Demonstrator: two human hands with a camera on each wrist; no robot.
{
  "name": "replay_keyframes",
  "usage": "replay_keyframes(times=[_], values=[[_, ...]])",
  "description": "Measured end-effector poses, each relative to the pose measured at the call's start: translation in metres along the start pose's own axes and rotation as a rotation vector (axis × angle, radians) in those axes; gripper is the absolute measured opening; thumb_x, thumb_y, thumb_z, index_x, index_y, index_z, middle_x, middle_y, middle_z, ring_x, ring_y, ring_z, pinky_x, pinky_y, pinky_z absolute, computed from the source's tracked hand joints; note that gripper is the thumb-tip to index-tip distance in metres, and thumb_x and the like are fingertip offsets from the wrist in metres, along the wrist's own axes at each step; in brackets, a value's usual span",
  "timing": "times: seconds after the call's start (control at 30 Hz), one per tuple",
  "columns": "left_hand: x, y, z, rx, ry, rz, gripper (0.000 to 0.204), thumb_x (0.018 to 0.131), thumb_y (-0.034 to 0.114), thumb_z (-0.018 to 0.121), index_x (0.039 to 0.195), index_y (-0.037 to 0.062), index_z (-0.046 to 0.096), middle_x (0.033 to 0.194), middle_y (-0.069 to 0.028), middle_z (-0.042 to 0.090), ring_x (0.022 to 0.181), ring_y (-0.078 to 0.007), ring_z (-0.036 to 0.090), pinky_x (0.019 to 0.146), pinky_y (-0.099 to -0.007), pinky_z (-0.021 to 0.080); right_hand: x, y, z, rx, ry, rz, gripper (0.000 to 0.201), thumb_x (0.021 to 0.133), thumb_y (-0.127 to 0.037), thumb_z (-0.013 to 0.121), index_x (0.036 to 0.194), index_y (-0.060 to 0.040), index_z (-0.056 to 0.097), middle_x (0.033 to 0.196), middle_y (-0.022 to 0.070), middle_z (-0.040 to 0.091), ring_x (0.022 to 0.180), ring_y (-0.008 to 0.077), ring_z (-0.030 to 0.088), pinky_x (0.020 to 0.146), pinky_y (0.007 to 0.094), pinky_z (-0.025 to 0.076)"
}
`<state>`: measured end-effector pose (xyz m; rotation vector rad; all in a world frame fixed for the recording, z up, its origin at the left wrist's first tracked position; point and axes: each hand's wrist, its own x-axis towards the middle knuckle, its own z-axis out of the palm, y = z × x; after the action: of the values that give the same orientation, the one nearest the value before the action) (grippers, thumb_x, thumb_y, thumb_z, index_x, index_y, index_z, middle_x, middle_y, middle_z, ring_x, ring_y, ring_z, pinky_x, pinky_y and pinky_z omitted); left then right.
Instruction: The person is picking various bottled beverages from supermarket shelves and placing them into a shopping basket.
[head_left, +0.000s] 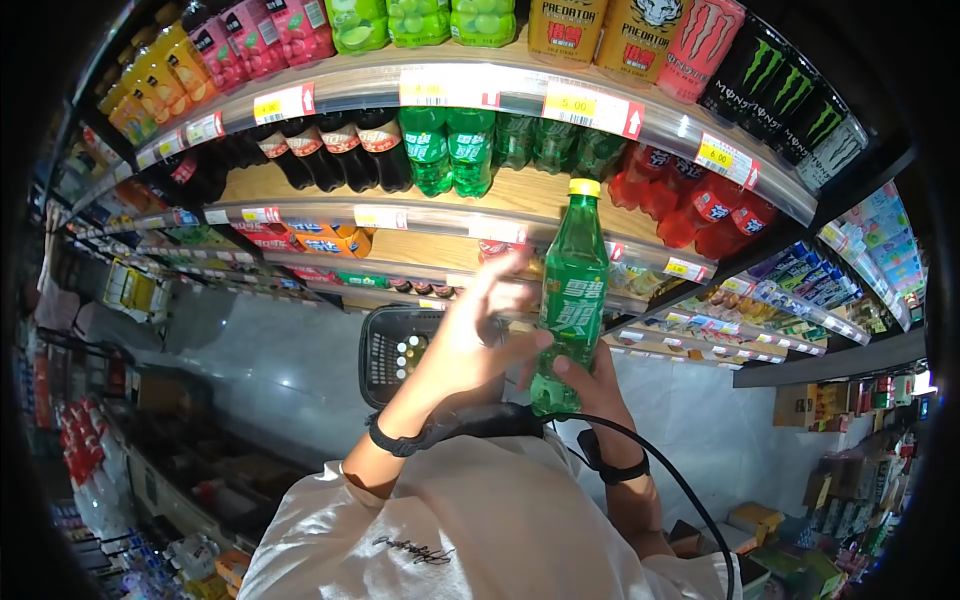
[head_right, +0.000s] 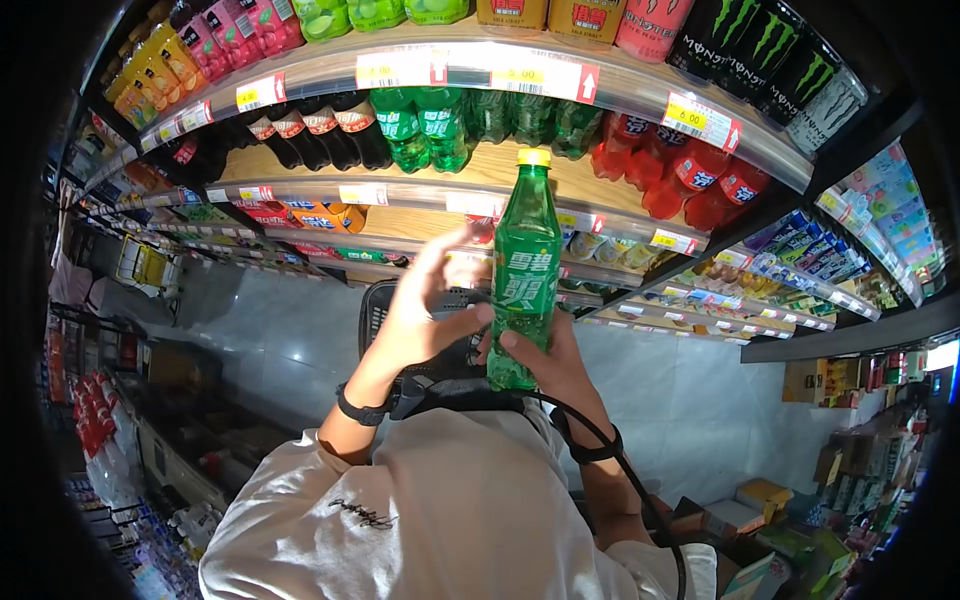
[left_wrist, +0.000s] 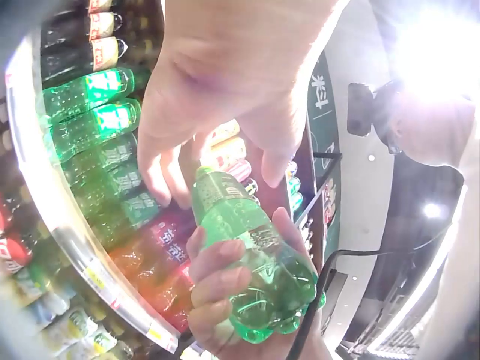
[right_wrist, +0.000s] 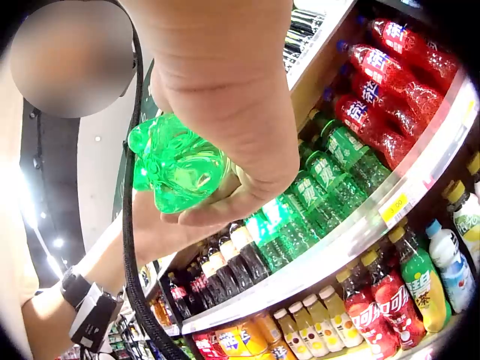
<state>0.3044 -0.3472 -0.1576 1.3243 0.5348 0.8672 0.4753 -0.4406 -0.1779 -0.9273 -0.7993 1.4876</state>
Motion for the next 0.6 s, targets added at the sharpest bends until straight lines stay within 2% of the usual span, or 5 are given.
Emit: replay_keyframes(times=[0.07,0.2,0.3,0.43,0.6], values=[[0.002,-0.002,-0.004,0.147,-0.258,-0.137,0.069,0.087,-0.002,0.073,0.147,-0.0024,0.039,0.128,-0.0112,0.06,0.118,-0.0186,0.058,0.102,-0.0342,0.046,-0.006,-0.001,0.005,-0.032,0.087,-0.045,0.041,0.096,-0.017,0.069,0.127,0.0045,0.053,0.101,0.0153,0.07,0.083,0.0248,0.071,0.076,0.0359,0.059],[-0.001,-0.019,0.007,0.09,-0.135,-0.063,0.057,0.092,0.004,0.07,0.142,-0.0039,0.044,0.129,-0.0122,0.06,0.121,-0.0183,0.055,0.105,-0.0337,0.043,-0.011,0.011,-0.002,-0.198,0.162,-0.121,0.04,0.098,-0.02,0.066,0.127,0.0046,0.055,0.105,0.0148,0.069,0.082,0.0247,0.069,0.078,0.035,0.056],[-0.008,-0.022,-0.003,0.195,-0.159,-0.049,0.057,0.092,0.005,0.07,0.142,-0.0042,0.044,0.131,-0.0128,0.059,0.124,-0.0185,0.054,0.107,-0.0345,0.041,-0.011,-0.007,-0.014,-0.866,-0.068,0.013,0.035,0.097,-0.026,0.066,0.116,0.0031,0.064,0.099,0.0138,0.07,0.083,0.0209,0.068,0.073,0.0342,0.053],[-0.022,-0.029,-0.015,0.193,-0.108,-0.087,0.062,0.088,0.006,0.075,0.141,-0.0043,0.045,0.132,-0.0142,0.06,0.124,-0.0198,0.055,0.107,-0.0356,0.042,0.0,-0.013,-0.023,-0.775,-0.017,-0.128,0.03,0.094,-0.027,0.068,0.102,0.0013,0.068,0.094,0.0113,0.07,0.08,0.0175,0.067,0.066,0.0299,0.052],[-0.043,-0.049,-0.05,0.276,-0.175,-0.137,0.072,0.083,0.014,0.081,0.142,-0.0048,0.045,0.127,-0.0193,0.063,0.119,-0.0233,0.06,0.103,-0.0366,0.045,0.021,-0.009,-0.024,-0.636,0.116,-0.093,0.044,0.094,-0.023,0.07,0.128,0.0003,0.054,0.092,0.0049,0.062,0.083,0.0092,0.06,0.071,0.0226,0.049]])
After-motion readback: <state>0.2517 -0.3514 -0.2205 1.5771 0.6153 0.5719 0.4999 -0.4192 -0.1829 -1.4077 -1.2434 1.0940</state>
